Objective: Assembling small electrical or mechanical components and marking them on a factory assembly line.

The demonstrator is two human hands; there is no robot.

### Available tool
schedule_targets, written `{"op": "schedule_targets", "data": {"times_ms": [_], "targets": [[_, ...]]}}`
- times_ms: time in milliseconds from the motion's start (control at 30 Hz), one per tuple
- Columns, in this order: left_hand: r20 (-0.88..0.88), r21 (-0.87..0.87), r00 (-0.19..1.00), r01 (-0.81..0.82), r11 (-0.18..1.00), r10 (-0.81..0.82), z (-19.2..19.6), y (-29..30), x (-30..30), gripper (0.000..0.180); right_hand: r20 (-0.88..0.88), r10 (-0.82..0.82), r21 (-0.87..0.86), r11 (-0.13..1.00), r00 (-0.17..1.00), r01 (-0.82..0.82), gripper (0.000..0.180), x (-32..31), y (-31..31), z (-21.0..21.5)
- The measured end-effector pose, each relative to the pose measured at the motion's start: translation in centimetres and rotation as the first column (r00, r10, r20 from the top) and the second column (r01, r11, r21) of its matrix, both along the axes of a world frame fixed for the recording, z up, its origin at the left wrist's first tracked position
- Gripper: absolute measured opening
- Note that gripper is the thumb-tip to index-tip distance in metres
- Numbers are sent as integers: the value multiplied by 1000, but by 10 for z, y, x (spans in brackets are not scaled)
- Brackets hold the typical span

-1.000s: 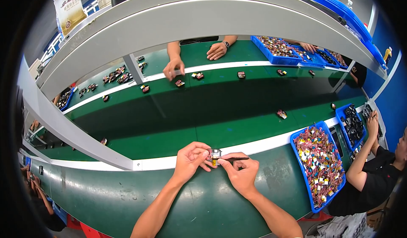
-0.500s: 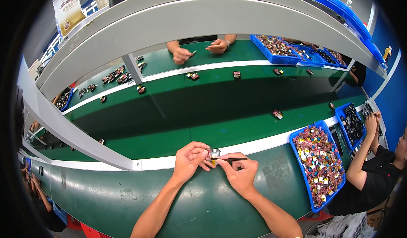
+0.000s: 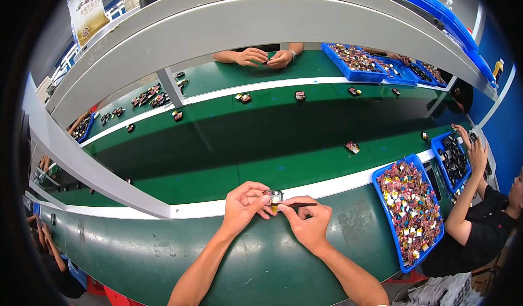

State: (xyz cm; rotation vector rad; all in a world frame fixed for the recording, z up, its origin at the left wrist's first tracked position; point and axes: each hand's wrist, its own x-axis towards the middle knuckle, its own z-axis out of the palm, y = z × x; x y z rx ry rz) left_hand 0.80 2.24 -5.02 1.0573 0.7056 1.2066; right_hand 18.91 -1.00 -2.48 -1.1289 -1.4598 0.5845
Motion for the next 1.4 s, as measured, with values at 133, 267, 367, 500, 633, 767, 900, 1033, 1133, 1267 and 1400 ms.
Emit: {"op": "schedule_targets", "data": {"times_ms": [133,267,367,500,633,767,900,1033,1133,1267,1400], "targets": [[-25,-9,1000,-5,1000,5,-1,0,-2,18,-31,45,-67,997,999,-47,12,2,2,-4],[-13,-7,1000,-21,1000,21,2,0,0,18,-59,36,-79,996,998,-40,12,3,2,-5],[-9,-20,1000,-19,1000,19,2,0,-1,17,-35,24,-47,999,999,-26,12,0,1,-1],[-9,-19,1000,-18,1000,17,2,0,0,17,75,6,40,999,997,-9,12,0,1,-1],[-10,-21,1000,-15,1000,15,0,1,-1,17,150,13,148,988,989,-36,14,-2,2,2],[-16,-26,1000,-11,1000,11,1,0,-1,17,214,21,194,979,977,-63,16,2,3,0],[-22,-34,1000,-12,999,11,2,-2,1,17,260,18,269,959,965,-90,16,3,4,0],[-26,-30,1000,-13,999,13,2,-1,0,16,272,10,290,952,962,-92,17,0,4,3],[-28,-32,1000,-14,999,13,3,-1,0,16,292,-2,303,949,957,-90,17,0,4,6],[-28,-21,999,-17,1000,17,1,0,0,16,309,-6,307,947,951,-93,16,0,4,4],[-37,-27,999,-15,1000,14,1,1,0,15,331,6,312,943,944,-115,15,3,4,3]]}}
